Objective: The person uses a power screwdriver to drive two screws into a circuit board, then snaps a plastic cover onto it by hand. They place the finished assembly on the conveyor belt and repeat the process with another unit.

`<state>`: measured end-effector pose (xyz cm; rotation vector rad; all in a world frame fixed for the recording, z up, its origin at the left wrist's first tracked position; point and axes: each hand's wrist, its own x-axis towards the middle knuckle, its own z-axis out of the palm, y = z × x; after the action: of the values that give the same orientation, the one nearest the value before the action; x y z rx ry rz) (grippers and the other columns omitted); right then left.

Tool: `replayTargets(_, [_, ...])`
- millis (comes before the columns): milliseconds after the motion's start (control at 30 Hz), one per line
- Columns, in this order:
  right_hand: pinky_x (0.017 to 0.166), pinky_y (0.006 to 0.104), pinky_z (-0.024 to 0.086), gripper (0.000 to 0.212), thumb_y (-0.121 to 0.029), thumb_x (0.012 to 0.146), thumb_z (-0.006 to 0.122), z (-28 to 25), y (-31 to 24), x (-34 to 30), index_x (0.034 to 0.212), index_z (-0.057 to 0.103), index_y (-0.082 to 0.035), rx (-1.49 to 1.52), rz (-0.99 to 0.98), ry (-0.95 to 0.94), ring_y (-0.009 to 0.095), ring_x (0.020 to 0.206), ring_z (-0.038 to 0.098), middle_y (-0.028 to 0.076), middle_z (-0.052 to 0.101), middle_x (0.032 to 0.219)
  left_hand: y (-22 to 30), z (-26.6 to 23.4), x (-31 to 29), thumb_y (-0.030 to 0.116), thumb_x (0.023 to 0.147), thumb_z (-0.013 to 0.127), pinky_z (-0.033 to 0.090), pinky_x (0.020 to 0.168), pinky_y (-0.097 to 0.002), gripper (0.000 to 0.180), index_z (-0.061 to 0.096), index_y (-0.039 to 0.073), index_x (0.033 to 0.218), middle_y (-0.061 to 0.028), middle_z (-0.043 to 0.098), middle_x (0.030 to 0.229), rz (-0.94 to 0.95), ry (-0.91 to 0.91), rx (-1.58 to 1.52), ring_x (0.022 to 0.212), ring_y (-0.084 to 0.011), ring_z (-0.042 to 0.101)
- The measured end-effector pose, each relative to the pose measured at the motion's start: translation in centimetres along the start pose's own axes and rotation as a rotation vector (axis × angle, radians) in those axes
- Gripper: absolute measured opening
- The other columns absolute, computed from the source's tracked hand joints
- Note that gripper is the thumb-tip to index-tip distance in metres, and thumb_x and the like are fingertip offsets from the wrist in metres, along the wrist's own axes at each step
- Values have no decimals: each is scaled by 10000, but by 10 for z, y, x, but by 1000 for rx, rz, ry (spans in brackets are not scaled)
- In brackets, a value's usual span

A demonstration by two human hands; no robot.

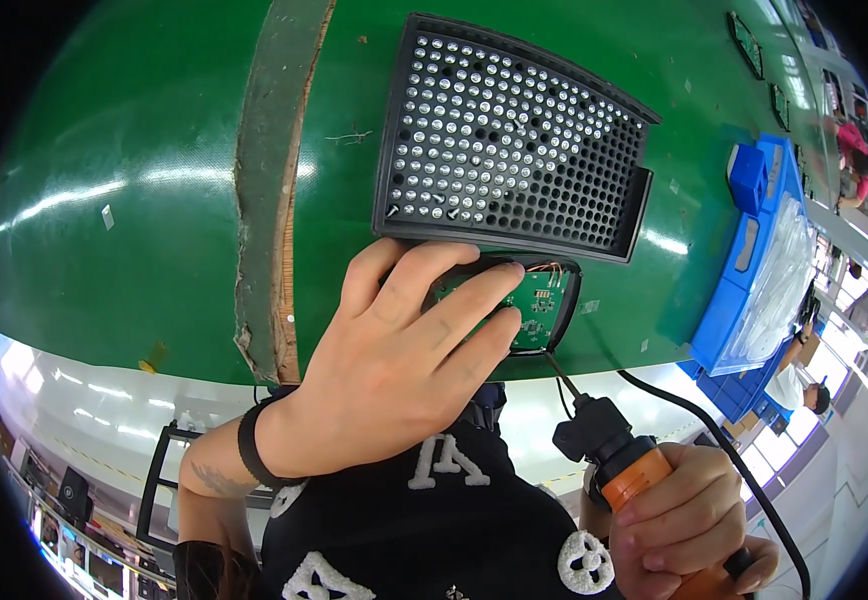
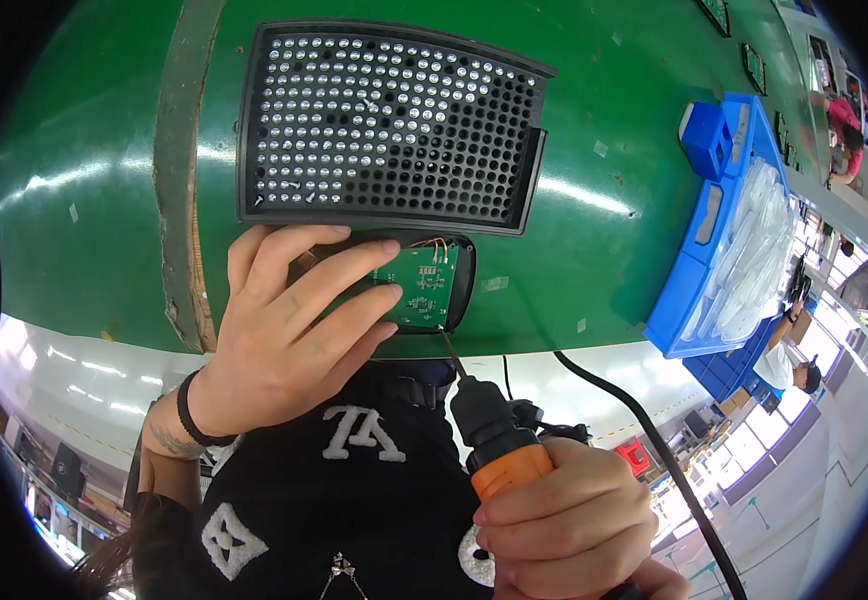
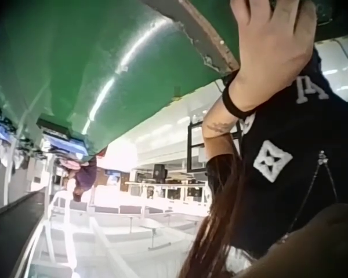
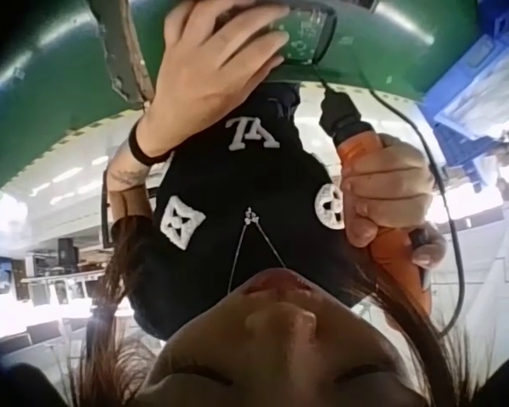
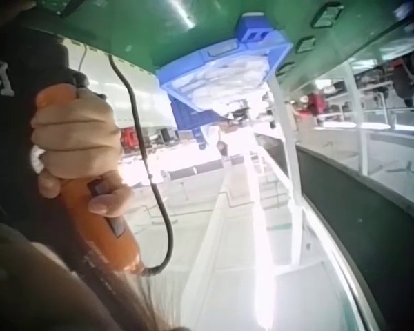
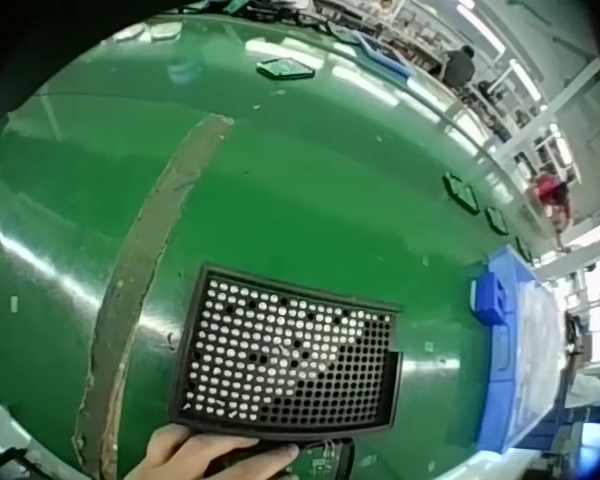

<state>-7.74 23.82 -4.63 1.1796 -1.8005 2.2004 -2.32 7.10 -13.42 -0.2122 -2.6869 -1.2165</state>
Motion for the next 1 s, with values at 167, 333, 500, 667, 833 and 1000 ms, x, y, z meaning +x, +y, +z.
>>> replayTargets(167, [349, 257, 441, 512, -27, 748, 621, -1, -3, 2, 1187, 381, -130, 6, 82, -64, 131, 396, 470, 31, 500, 630, 0, 1, -1, 92, 576, 740, 356, 787, -409, 377, 592, 99, 922, -31, 568, 1116, -5, 3, 10, 980, -273, 488])
replayTargets(333, [371, 286, 456, 535, -16, 741, 626, -1, -4, 5, 1196, 371, -132, -5, 117, -154, 139, 410, 478, 37, 509, 642, 0, 0, 3, 93, 580, 738, 356, 788, -410, 373, 591, 99, 922, -31, 573, 1107, -10, 5, 6, 978, -270, 489])
replayTargets(500, [383, 288, 463, 522, -24, 745, 621, 2, 2, 7, 1193, 372, -120, 27, 137, -125, 137, 413, 478, 36, 506, 641, 2, 1, 1, 92, 583, 734, 359, 788, -409, 364, 594, 88, 918, -34, 576, 1100, -15, 13, -6, 976, -268, 490])
replayTargets(667, [366, 241, 451, 464, -38, 760, 596, -4, 17, 44, 1173, 388, -78, 136, 23, -58, 107, 397, 470, 19, 489, 618, 1, -5, 3, 93, 581, 729, 363, 782, -401, 358, 606, 69, 916, -61, 568, 1088, -20, 34, -59, 957, -269, 497])
replayTargets(833, [510, 218, 388, 198, -144, 697, 552, 0, 39, 75, 587, 388, -147, 124, 36, -13, 62, 459, 468, -32, 462, 571, 1, -14, -4, 107, 571, 735, 359, 765, -389, 363, 616, 64, 912, -70, 550, 996, -168, 148, 0, 891, -261, 501])
replayTargets(1000, [518, 222, 386, 202, -155, 693, 533, 5, 55, 84, 563, 377, -154, 60, 103, -109, 66, 468, 471, -24, 465, 582, -7, -20, -5, 130, 567, 744, 344, 728, -369, 364, 620, 71, 904, -51, 506, 896, -259, 156, 54, 828, -244, 489])
